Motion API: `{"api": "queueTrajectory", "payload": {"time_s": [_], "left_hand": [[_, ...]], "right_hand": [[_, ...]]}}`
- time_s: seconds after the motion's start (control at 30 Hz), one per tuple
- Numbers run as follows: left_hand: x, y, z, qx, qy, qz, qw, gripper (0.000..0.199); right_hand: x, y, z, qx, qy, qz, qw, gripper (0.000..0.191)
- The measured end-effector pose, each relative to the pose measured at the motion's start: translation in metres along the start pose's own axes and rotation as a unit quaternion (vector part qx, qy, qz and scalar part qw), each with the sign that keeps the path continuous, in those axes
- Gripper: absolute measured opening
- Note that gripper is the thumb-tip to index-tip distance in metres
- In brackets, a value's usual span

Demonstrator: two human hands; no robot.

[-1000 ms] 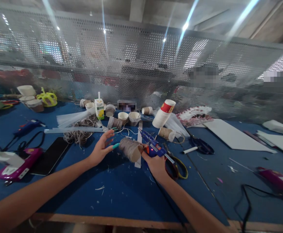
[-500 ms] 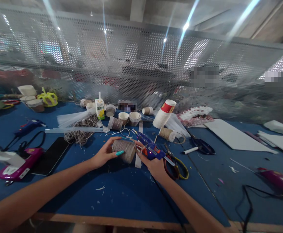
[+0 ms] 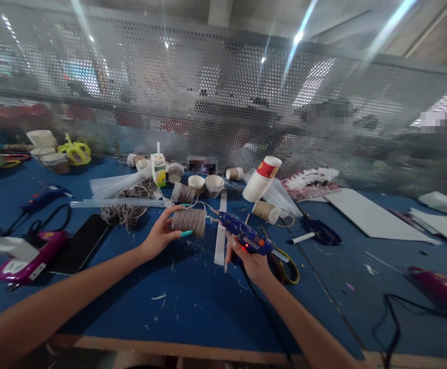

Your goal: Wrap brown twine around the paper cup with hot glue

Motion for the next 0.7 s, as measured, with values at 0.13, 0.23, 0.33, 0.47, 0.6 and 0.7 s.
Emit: {"api": "queueTrajectory", "payload": {"time_s": [0.13,0.23,0.33,0.47,0.6,0.7], "left_hand": [[0.005,-0.002,-0.001,-0.018,-0.029,-0.029,0.999,0.056],[0.005,-0.002,0.0,-0.021,-0.036,-0.031,0.999,0.055],[0.006,-0.002,0.0,-0.027,-0.028,-0.035,0.999,0.055],[0.005,-0.002,0.001,-0.023,-0.018,-0.031,0.999,0.055],[0.004,-0.001,0.002,-0.012,-0.005,-0.022,1.0,0.054],[0.002,-0.001,0.003,0.003,0.006,-0.009,1.0,0.054]], "right_hand": [[0.009,-0.001,-0.013,-0.011,-0.023,-0.034,0.999,0.051],[0.008,0.0,-0.016,-0.008,-0.038,-0.027,0.999,0.044],[0.007,0.0,-0.014,-0.002,-0.036,-0.018,0.999,0.037],[0.007,-0.001,-0.011,0.006,-0.043,-0.025,0.999,0.036],[0.006,-0.004,-0.011,0.0,-0.049,-0.027,0.998,0.037],[0.004,-0.005,-0.01,0.007,-0.034,-0.018,0.999,0.037]]}}
Point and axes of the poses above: each hand's wrist, its own y-axis towards the middle knuckle, its own x-axis out of the palm, z = x × y, the point moved 8 cm from there along y, towards the middle knuckle, and after that the axes turned 2 degrees about y, right-handed, at the moved point
